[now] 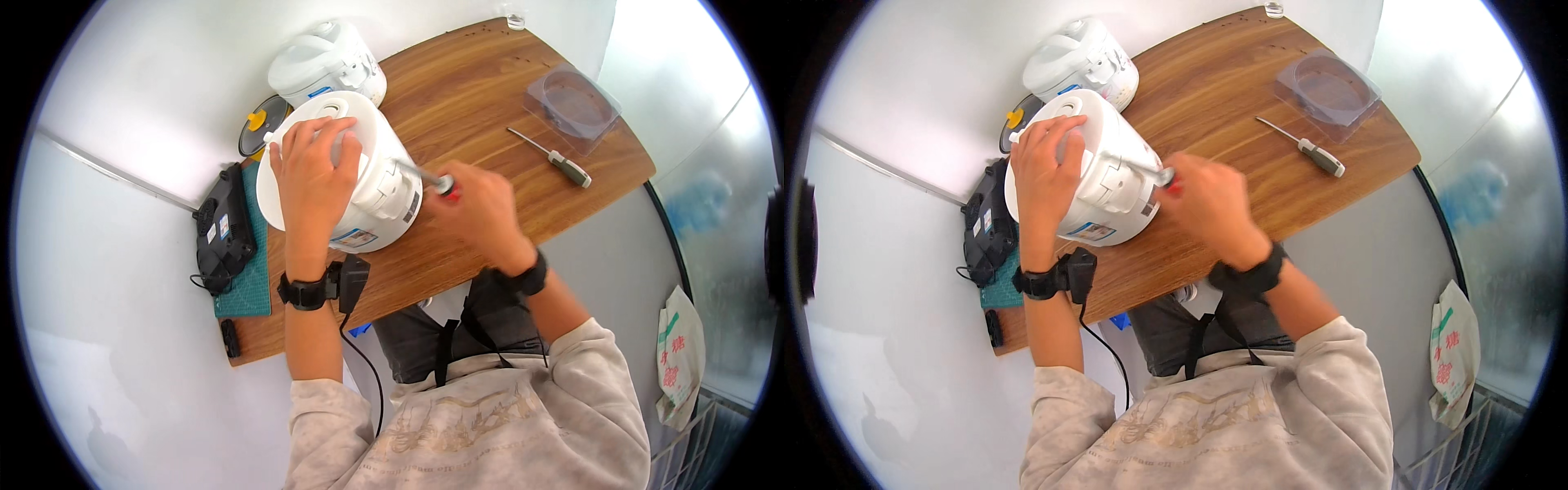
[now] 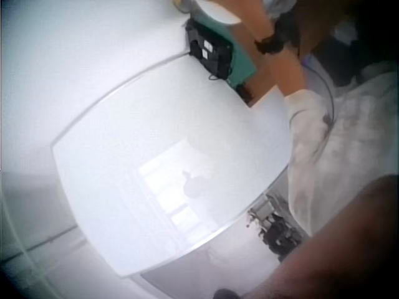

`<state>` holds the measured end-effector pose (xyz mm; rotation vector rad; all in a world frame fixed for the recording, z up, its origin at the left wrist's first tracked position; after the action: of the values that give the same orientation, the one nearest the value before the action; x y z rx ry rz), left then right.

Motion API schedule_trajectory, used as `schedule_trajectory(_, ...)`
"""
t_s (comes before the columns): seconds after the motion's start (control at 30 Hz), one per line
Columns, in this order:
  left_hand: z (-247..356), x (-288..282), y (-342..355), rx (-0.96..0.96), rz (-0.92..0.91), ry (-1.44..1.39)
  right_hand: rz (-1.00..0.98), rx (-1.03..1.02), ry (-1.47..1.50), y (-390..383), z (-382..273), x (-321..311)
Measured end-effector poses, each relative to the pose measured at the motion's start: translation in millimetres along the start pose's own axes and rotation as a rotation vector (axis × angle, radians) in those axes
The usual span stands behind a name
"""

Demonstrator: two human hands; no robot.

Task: The person uses a screwdriver to remove screws from the side of a white rice cooker, opens the lid, and manipulates the internal heating element. They then close the lid and reinsert the screws to reassemble the unit.

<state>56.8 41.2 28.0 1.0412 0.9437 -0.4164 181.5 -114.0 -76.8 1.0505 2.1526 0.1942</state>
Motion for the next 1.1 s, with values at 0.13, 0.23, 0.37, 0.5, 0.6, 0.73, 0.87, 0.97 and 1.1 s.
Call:
schedule_trajectory(0.13, 9.5, -0.1, 1.4, 0.066, 0.052, 0.041, -0.126, 0.196, -0.336, 22.2, 85.6, -37.0)
schedule_trajectory(0.23, 6.6, -1.0, -0.2, 0.054, 0.055, 0.045, -0.193, 0.292, -0.506, 30.4, 124.7, -54.0)
schedule_trajectory(0.37, 1.3, -1.2, 0.3, -0.017, 0.001, -0.021, -0.182, 0.306, -0.565, 28.0, 148.7, -58.6)
schedule_trajectory(0.5, 4.6, -1.6, 0.4, -0.018, 0.001, -0.001, -0.139, 0.296, -0.555, 23.1, 148.6, -57.4)
schedule_trajectory(0.6, 2.3, -0.9, 0.3, -0.014, 0.000, -0.011, -0.143, 0.299, -0.519, 22.4, 145.1, -57.9)
schedule_trajectory(0.73, 4.2, -1.9, 0.4, -0.004, 0.007, 0.008, -0.100, 0.281, -0.466, 20.5, 147.1, -63.2)
schedule_trajectory(0.87, 4.1, -1.5, -0.9, -0.008, 0.018, 0.012, -0.068, 0.201, -0.394, 13.8, 139.6, -69.9)
schedule_trajectory(0.97, 4.3, -2.3, -0.6, -0.013, 0.016, -0.017, -0.151, 0.164, -0.268, 3.6, 139.6, -55.7)
schedule_trajectory(1.1, 3.8, -2.0, -0.3, -0.028, 0.011, -0.029, -0.248, -0.034, -0.194, -14.7, 117.1, -25.9)
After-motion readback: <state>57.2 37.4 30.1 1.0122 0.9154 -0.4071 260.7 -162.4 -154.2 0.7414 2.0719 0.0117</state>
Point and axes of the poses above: each hand's wrist, its own y-axis towards the middle knuckle, its own x-axis out of the palm, z = x × y, the point moved 5 cm from there along y, towards the middle knuckle, and after that the axes turned 1 degree about x, right-handed, at the moved point
